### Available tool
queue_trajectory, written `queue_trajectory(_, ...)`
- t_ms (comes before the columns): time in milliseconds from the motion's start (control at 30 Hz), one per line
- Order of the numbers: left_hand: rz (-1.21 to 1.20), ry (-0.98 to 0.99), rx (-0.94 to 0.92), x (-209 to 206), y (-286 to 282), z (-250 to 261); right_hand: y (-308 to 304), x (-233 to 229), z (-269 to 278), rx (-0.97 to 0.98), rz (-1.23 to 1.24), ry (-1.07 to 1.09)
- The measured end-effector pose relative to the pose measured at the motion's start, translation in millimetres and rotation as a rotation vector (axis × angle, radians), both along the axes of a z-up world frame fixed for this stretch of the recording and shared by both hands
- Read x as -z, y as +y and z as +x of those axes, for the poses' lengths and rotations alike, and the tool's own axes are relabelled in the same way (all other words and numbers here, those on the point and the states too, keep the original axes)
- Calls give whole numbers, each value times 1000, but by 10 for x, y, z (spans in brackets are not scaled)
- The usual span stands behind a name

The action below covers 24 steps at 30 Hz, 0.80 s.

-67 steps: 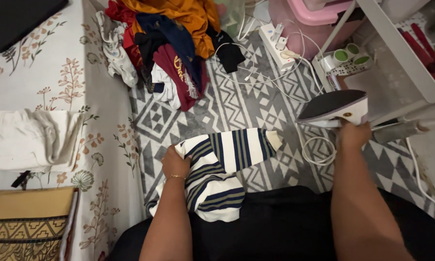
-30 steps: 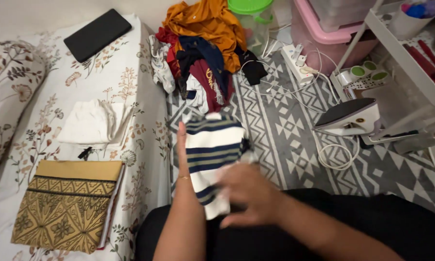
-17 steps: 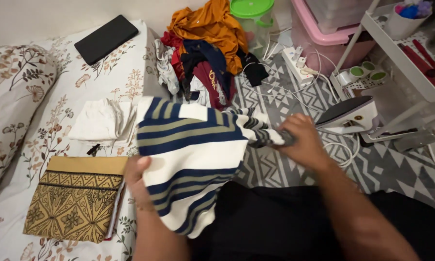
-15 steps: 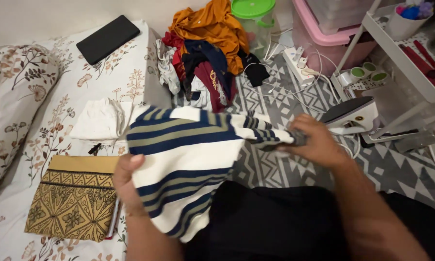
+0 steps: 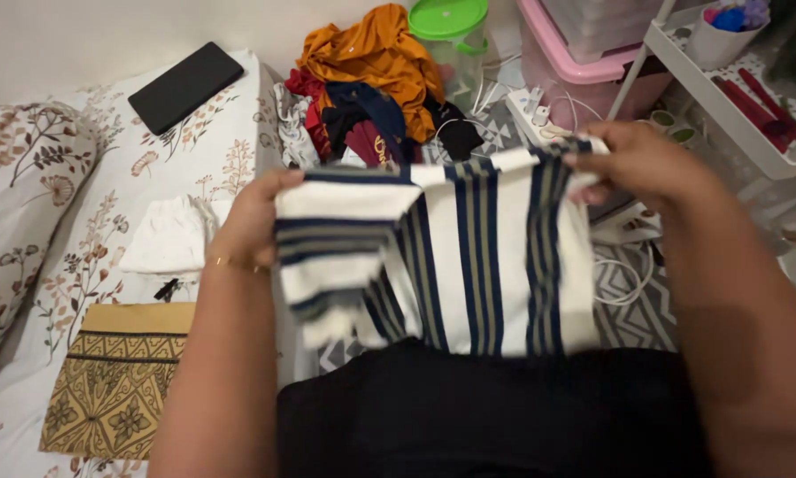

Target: Ironing a small striped shirt on the floor.

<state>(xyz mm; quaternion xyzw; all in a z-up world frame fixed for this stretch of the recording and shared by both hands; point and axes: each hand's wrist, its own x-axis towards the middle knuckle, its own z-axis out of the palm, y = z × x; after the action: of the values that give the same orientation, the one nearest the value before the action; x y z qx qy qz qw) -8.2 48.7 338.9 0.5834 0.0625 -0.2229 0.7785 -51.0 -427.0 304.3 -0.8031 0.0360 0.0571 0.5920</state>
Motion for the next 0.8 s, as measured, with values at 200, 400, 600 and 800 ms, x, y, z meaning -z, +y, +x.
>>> queue_trajectory(200,-268,-480,102,-866,-316,371,-74,-631,307,274,-52,-540)
queue_trajectory(400,-284,-640,170,-930,-329,37,14,-845,-32,214,174,-941)
queue_trajectory(600,124,77,-58,700,-341,-254,65,553,-439,98,-374,-701)
queue_trajectory(800,203,380,59,3519,-169,-428,-4,2846,-592,-297,-1017,-212)
